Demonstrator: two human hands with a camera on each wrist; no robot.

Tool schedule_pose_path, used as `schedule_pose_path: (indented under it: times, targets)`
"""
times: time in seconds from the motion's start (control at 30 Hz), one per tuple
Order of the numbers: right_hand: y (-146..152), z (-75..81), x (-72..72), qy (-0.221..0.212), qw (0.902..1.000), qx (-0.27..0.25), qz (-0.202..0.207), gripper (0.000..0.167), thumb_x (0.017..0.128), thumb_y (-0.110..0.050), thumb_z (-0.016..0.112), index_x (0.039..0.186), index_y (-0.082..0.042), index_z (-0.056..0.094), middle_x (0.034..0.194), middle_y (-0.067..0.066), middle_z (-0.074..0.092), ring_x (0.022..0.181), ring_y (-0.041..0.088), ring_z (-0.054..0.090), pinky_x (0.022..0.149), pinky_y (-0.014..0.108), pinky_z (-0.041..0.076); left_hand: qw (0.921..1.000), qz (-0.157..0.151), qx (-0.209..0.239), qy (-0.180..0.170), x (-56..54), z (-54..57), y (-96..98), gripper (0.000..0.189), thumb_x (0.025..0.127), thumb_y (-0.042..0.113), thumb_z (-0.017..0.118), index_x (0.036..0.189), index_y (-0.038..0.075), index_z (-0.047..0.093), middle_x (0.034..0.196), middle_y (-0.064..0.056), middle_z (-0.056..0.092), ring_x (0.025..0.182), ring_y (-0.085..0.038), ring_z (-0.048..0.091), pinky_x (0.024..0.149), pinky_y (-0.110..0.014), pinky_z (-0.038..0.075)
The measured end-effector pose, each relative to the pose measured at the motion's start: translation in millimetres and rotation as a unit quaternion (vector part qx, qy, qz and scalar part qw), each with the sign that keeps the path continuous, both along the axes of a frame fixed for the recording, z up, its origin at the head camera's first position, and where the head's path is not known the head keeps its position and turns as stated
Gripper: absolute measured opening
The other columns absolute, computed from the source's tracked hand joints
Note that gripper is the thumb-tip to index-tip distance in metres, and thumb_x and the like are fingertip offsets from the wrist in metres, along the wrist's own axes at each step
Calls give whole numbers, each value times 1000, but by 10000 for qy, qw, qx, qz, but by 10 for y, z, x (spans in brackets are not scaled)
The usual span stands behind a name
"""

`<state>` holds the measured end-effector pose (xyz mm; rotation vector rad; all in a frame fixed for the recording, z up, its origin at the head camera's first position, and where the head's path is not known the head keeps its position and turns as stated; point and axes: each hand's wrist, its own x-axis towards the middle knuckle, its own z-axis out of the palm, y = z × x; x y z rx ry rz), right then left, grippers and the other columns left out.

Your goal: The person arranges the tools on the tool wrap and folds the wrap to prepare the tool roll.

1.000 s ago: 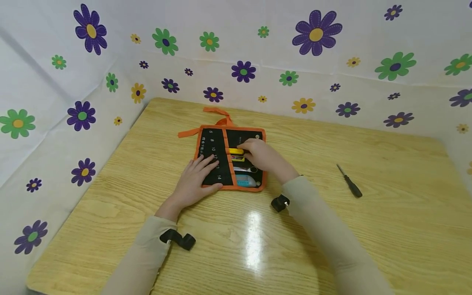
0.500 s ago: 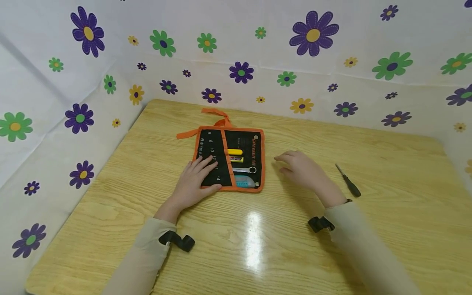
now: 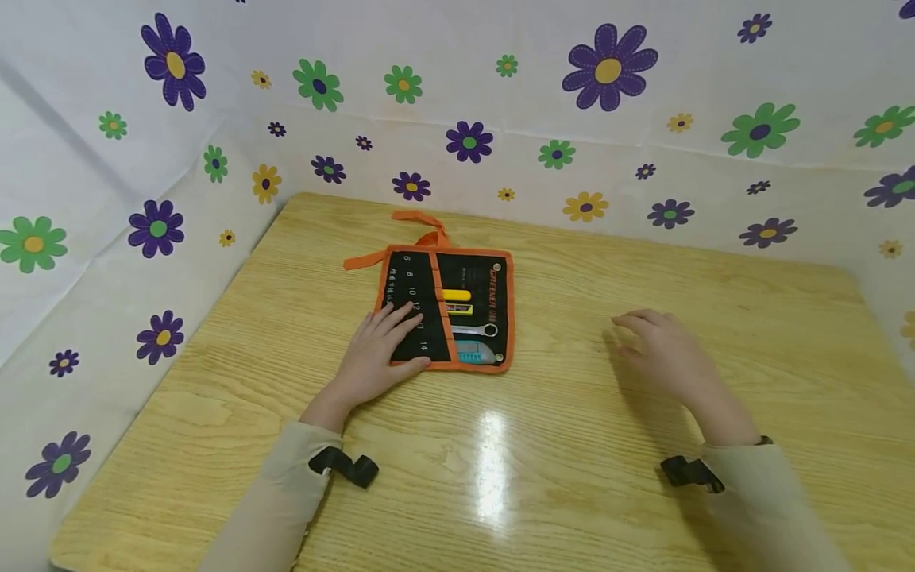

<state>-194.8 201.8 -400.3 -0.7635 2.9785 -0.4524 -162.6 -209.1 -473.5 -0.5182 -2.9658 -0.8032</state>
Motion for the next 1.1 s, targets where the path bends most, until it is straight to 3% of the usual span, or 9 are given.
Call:
schedule_pose_path:
  times: [0.17,0.47,0.9,1.1]
  targets:
    - [248,-34,64,-131,9987,-12,-502,48,86,-9,69,127,12,52,120,34,51,105,49,51,89,62,41,10000,1,-10,33,-7,-19,-10,71,89,53,60,147,18,40,155,-2,27,144,-28,13,115,-50,5]
    - [560,-107,91,-955,9866,-106,-1317,55,90,-18,67,129,15,45,116,37,48,102,52,50,80,62,44,10000,10,-15,3,-4,-4,-4,71,89,53,60,147,17,41,155,-3,27,144,-29,13,115,-49,6]
    - [657,-120,44,-1247,9831,-218,-1322,38,89,-11,67,112,16,55,93,29,63,85,44,59,68,53,48,10000,15,-8,-10,-8,12,-4,71,89,51,62,147,17,41,155,-4,27,144,-29,13,115,-49,5]
    - [616,-109,32,-1034,9864,-248,-1250,26,88,-6,64,104,14,59,91,28,63,85,44,60,70,54,48,10000,-16,-72,-18,-8,8,-1,71,89,52,60,148,17,40,155,-4,26,144,-29,12,115,-50,5]
